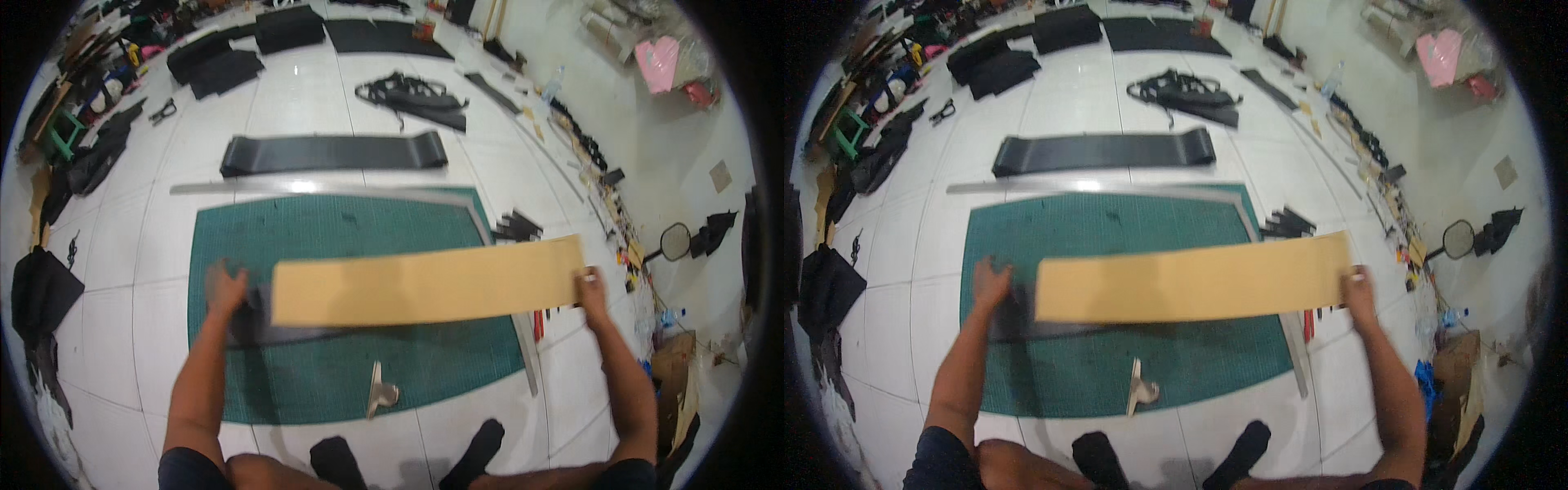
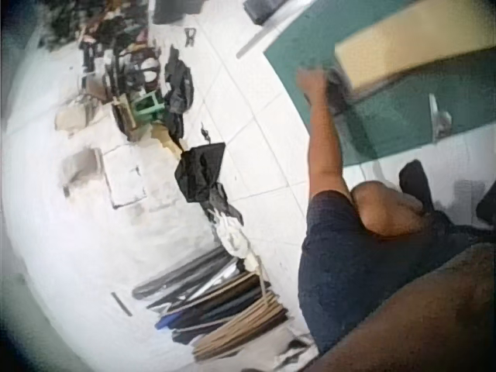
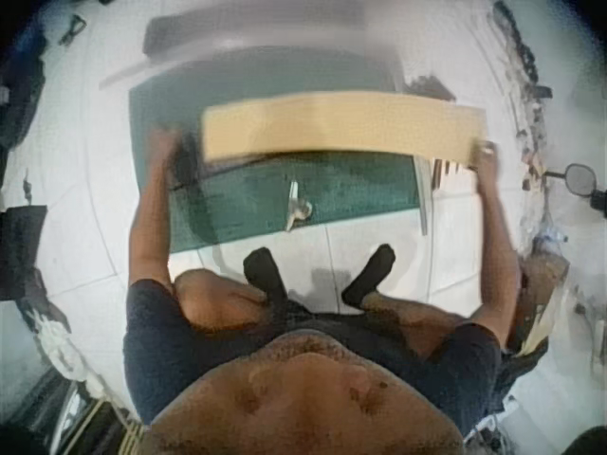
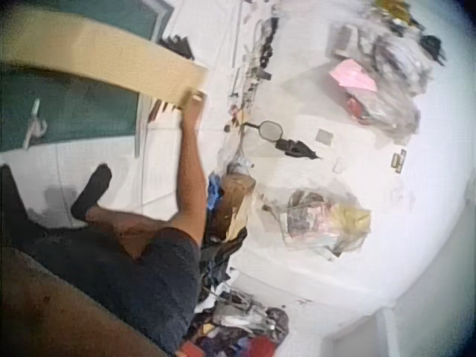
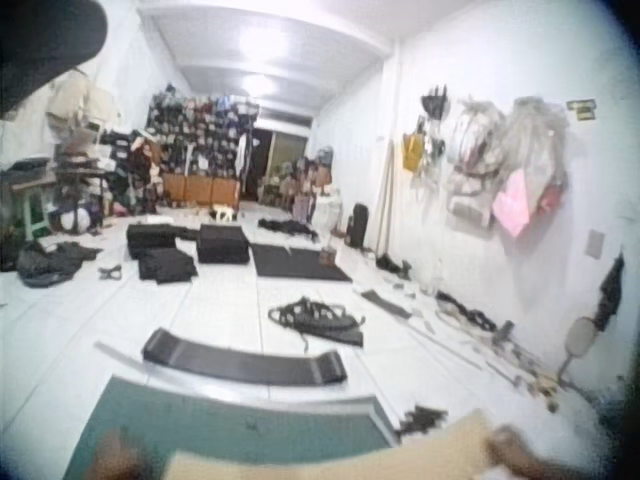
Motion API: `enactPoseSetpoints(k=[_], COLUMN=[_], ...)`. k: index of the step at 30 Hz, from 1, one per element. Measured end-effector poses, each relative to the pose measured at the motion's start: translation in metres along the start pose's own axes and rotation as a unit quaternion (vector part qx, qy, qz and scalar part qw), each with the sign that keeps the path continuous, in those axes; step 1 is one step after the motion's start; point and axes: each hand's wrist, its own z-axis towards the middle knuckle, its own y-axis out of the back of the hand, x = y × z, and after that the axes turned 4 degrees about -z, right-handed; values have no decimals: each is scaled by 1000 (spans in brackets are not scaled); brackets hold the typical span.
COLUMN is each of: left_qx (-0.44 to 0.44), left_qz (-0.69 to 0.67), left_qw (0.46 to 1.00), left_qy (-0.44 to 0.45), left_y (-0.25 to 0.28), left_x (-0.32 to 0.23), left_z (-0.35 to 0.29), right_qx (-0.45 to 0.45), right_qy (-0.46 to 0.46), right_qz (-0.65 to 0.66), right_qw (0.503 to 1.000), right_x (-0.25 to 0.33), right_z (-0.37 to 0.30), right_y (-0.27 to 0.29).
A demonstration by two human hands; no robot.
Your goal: The person places a paper template onto a black material, aligns an L-square ruler, and cuts strips of the material using a utility knife.
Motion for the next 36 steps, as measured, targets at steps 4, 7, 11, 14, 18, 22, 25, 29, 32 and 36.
enactPoseSetpoints(k=[4, 7, 11, 14, 18, 22, 25, 29, 32, 36], left_qx=[0, 61, 146, 134, 153, 201, 165, 199, 229, 205], left_qz=[4, -83, -172, -162, -206, -245, -171, -217, -358, -347], left_qw=[995, 980, 960, 961, 938, 922, 942, 917, 850, 868], left_qy=[97, 170, 165, 178, 233, 221, 238, 268, 311, 290], left_y=[36, 29, 31, 36, 37, 34, 31, 42, 39, 48], left_x=[101, 112, 96, 109, 116, 112, 95, 108, 154, 125], left_z=[-13, -37, -54, -42, -45, -38, -37, -24, -34, -28], right_qx=[-121, -183, -323, -371, -400, -240, -211, -220, -193, -84], right_qy=[-148, -165, -304, -343, -373, -492, -483, -361, -159, -211], right_qz=[-2, 31, 62, 41, -11, -96, -430, -531, -528, -513], right_qw=[982, 969, 894, 862, 837, 831, 733, 734, 811, 828], right_x=[-29, -120, -200, -228, -254, -257, -243, -239, -241, -247], right_z=[-63, -130, -230, -271, -285, -284, -290, -278, -220, -236], right_y=[121, 188, 225, 231, 285, 295, 273, 260, 298, 219])
